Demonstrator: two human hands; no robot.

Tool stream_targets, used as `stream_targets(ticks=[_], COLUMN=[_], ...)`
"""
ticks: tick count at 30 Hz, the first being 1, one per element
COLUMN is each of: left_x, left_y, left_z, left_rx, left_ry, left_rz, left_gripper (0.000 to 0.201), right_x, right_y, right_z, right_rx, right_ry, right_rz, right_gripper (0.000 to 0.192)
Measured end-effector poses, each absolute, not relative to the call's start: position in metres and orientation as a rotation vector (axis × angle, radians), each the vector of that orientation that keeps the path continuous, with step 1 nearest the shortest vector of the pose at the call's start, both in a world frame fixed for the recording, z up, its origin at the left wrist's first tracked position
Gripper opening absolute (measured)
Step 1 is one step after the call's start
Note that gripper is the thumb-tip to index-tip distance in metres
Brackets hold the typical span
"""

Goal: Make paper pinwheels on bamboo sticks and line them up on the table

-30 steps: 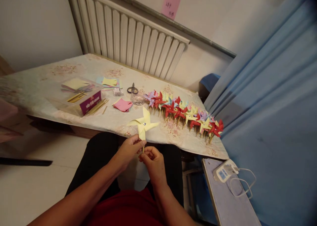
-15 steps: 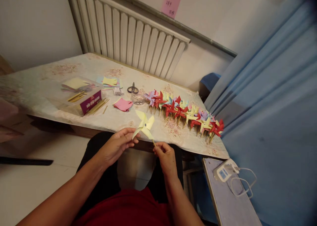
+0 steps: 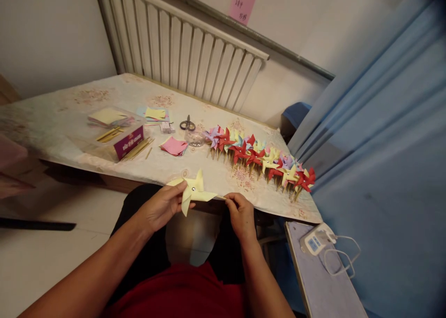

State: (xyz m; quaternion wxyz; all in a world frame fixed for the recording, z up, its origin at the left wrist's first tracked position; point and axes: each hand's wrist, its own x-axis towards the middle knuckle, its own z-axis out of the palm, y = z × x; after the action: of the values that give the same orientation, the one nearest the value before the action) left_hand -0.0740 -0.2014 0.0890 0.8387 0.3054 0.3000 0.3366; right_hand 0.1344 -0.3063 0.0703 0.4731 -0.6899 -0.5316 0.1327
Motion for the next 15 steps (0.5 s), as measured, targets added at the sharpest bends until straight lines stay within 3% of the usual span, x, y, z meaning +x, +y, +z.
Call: stream_targets(ticks=[7,15], left_x=[-0.063,-0.057], left_y=[-0.208,-0.211], left_z=[0.087,0.082], left_rx=[0.710,0.672], left_ry=[0.870,0.886], left_rz=[0.699,0.839], left_gripper=[0.010,0.015], right_x=[0.132,0.133], right_y=[-0.305,-0.304], right_z=[0.079,0.080], right_rx=[-1.680,-1.674], right_ry=[-1.399,-1.384], right_rz=[0.218,0.251], right_gripper=[0.018,0.018])
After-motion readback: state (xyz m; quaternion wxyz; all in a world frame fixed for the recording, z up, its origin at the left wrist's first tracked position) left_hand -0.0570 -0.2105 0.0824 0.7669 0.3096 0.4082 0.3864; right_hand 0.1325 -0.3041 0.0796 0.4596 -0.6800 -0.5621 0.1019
